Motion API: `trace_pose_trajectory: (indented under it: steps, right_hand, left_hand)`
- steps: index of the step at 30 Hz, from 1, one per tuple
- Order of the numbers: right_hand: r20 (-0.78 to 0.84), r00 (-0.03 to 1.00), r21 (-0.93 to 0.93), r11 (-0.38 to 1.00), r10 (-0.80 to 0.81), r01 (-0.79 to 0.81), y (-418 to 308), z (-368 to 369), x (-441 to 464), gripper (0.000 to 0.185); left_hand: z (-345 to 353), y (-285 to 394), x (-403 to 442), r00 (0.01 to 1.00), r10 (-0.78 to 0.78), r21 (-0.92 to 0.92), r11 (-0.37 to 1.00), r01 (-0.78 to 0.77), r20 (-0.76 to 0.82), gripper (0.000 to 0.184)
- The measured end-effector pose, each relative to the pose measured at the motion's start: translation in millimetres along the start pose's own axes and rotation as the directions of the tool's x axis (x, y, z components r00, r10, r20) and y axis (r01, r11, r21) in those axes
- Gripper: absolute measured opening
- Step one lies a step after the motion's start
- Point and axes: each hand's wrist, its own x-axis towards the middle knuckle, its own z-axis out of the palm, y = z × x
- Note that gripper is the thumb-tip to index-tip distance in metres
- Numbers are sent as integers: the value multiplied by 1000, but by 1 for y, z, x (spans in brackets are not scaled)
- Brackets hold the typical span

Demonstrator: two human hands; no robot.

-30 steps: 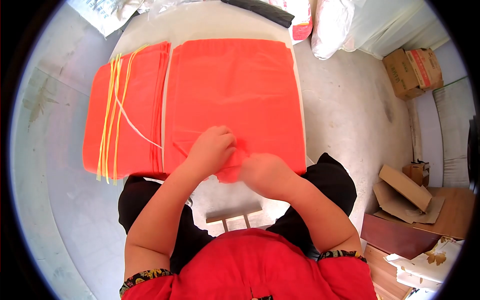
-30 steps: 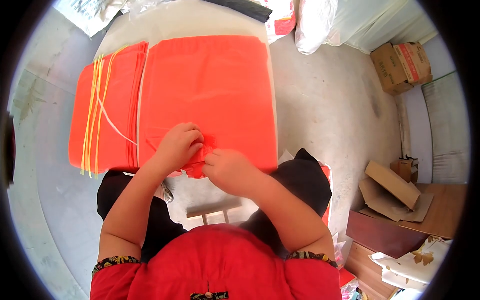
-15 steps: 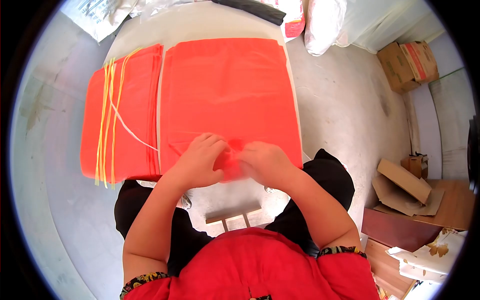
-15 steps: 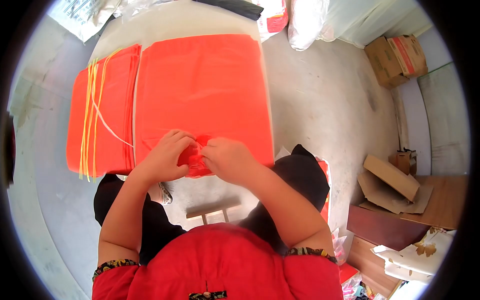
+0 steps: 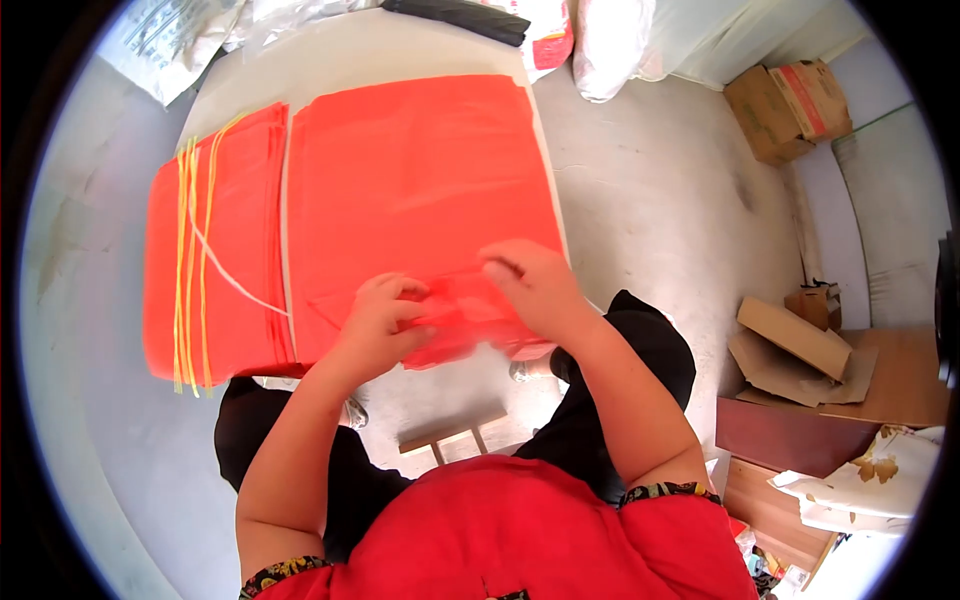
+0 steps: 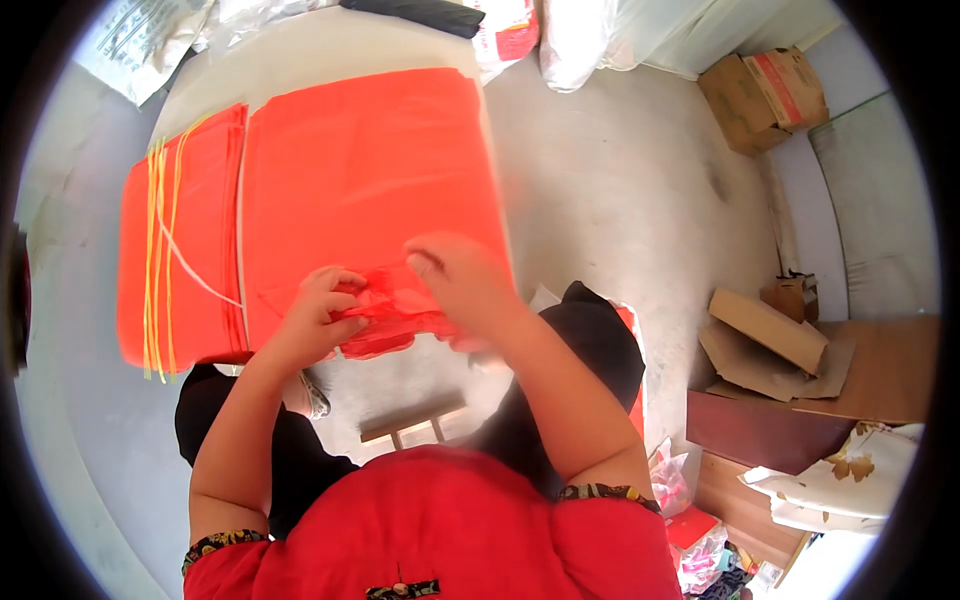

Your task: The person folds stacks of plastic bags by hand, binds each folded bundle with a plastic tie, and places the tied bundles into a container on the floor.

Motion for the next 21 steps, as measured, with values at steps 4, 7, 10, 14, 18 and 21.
trace_pose_trajectory:
  steps: [4, 7, 10, 14, 18, 21]
  right_hand:
    - [-171, 981, 188, 980, 92, -59, 46, -26, 1, 29]
    - [-189, 973, 179, 979, 132, -98, 64, -37, -5, 35]
    - [-184, 976, 151, 985, 116, -89, 82, -39, -8, 40]
    - [-173, 971, 211, 969, 165, -128, 85, -38, -11, 44]
    - [-181, 972, 240, 966, 147, -101, 87, -37, -12, 46]
    - [-193, 970, 218, 970, 150, -107, 86, -37, -11, 49]
  left_hand:
    - [0, -6, 0, 998, -60, -117, 991, 60, 8, 16]
    - [-1, -6, 1, 992, -117, -208, 970, 124, 43, 12]
    - [-5, -2, 0, 981, -179, -303, 933, 194, 77, 8]
    - [-6, -11, 1, 980, -182, -461, 865, 199, 82, 8]
    - [-10, -11, 0, 974, -199, -577, 786, 223, 106, 9]
    - [-12, -9, 0, 959, -239, -615, 736, 283, 156, 13]
